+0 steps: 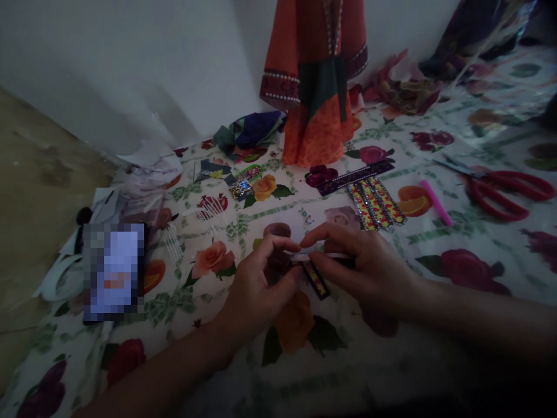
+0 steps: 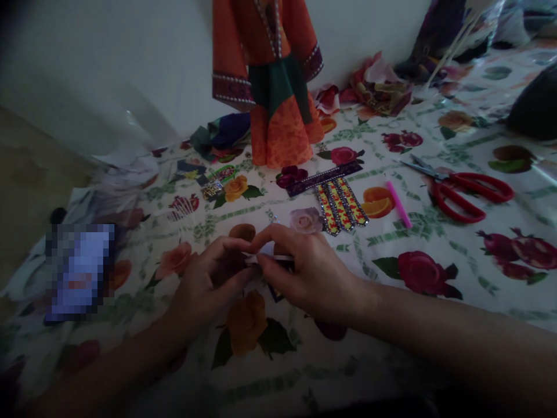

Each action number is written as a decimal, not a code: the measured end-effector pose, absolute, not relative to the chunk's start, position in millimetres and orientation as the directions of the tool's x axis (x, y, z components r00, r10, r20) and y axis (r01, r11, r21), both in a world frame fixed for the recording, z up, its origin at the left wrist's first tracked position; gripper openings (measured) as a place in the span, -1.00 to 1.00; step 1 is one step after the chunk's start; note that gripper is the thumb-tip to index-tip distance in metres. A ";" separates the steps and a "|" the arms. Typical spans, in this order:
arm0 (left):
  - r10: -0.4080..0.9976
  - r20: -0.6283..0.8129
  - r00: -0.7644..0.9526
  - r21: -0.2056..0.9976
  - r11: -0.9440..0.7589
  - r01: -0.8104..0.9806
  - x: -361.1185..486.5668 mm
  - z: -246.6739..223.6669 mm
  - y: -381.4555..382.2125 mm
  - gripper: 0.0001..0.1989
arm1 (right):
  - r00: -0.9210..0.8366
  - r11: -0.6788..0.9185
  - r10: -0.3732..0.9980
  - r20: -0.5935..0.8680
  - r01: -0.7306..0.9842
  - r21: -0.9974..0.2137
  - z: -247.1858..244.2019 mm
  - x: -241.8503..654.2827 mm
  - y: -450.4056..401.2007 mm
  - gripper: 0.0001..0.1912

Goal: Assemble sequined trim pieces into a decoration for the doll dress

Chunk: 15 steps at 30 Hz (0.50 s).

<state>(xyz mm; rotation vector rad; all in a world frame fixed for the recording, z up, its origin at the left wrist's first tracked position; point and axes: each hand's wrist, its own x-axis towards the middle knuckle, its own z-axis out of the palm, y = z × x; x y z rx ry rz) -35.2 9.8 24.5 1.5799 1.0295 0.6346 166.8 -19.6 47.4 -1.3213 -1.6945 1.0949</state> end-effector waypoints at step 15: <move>0.897 0.093 0.433 0.821 -0.315 0.476 -38.3 30.1 14.8 -0.88 | -0.321 0.256 0.940 0.114 0.444 -0.859 48.3 170.8 -22.1 -0.80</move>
